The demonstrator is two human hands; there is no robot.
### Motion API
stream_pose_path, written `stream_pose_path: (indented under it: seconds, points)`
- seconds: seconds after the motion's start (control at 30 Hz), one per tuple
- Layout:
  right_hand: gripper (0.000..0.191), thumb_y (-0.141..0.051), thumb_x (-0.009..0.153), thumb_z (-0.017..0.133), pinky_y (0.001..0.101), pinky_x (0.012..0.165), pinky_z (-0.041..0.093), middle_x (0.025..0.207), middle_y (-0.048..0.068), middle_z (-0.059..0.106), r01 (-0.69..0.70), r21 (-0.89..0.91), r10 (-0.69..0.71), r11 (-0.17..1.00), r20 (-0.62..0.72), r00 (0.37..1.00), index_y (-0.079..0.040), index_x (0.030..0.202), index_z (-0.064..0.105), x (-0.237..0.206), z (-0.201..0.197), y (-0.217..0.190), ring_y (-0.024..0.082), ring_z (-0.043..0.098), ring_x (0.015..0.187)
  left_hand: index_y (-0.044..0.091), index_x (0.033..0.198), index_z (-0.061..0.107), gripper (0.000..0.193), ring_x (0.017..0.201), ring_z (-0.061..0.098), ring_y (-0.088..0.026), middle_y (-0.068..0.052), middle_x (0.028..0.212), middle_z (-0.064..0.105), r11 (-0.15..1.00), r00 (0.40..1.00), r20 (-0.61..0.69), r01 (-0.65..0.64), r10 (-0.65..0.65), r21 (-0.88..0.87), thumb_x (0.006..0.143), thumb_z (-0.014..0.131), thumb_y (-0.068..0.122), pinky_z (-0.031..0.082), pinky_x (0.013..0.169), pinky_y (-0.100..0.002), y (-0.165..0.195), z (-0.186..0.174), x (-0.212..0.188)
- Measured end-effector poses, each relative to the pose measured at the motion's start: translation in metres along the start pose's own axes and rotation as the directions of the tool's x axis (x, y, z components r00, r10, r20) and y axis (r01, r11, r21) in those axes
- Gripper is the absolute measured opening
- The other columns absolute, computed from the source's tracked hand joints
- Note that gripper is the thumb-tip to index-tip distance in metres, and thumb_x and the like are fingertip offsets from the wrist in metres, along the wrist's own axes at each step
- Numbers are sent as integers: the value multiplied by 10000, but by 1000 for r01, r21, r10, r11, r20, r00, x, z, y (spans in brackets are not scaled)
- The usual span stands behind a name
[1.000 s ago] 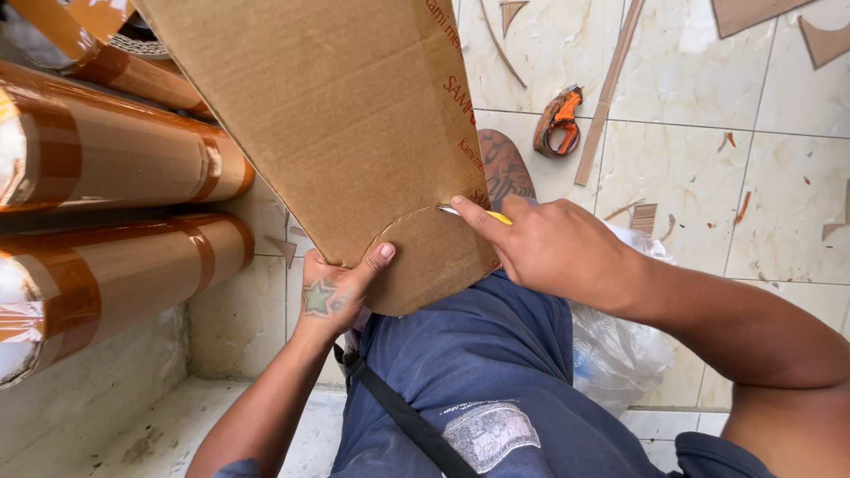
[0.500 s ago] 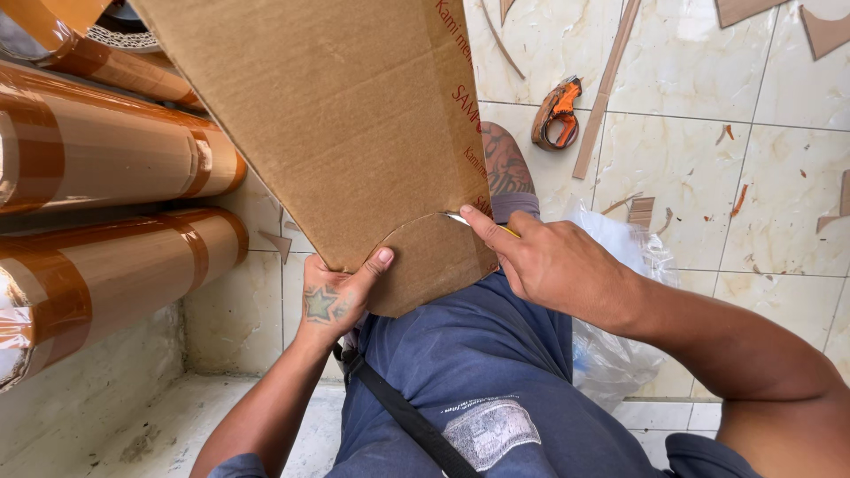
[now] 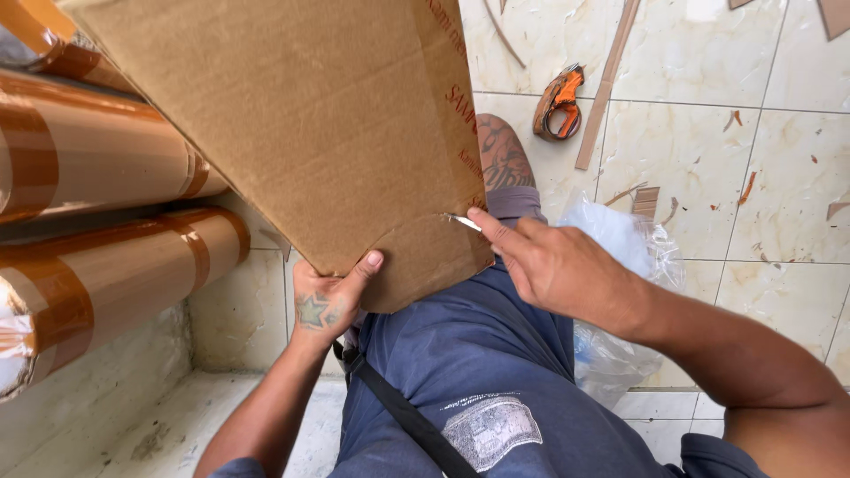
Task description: The person assembles cardboard cylinders by applying packing tape to the ends and cutting cardboard pieces to fit the openings. They use a utility knife to trim excess tape and cut circular shapes from flat cardboard sheets, then insert the pieces into the cylinder ends.
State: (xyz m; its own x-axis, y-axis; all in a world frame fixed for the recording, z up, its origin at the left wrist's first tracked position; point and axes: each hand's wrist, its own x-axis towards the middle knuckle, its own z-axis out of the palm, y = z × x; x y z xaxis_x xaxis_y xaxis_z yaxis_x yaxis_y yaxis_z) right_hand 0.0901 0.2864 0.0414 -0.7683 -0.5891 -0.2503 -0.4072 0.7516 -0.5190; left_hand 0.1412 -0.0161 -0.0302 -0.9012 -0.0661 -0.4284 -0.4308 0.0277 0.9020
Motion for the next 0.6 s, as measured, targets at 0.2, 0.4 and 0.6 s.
stream_pose_path:
  seconds: [0.2, 0.4, 0.6]
  points:
    - [605, -72, 910, 658, 449, 534, 542, 756, 134, 581, -1, 146, 16, 989, -104, 994, -86, 1490, 487, -9, 8, -8, 349, 629, 602, -24, 1069, 761, 300, 878, 743, -172, -108, 983, 796, 995, 996, -50, 73, -70, 61, 877, 819, 199, 602, 782, -312, 5, -1, -3]
    - [611, -71, 895, 664, 432, 488, 543, 742, 135, 581, -10, 59, 13, 998, -42, 999, -111, 1484, 506, -4, 16, 6, 324, 619, 536, -7, 1094, 738, 301, 927, 738, -160, -92, 1025, 785, 1000, 1000, -5, -6, 6, 3, 871, 809, 183, 592, 816, -304, -3, -5, -5]
    - [571, -83, 922, 665, 439, 509, 528, 714, 127, 569, -2, 127, 19, 992, -134, 991, -112, 1475, 527, -11, 31, 9, 317, 615, 546, -7, 1124, 739, 291, 970, 724, -171, -92, 1071, 778, 998, 992, -120, 29, -36, -60, 887, 803, 149, 583, 865, -323, -17, -8, -6]
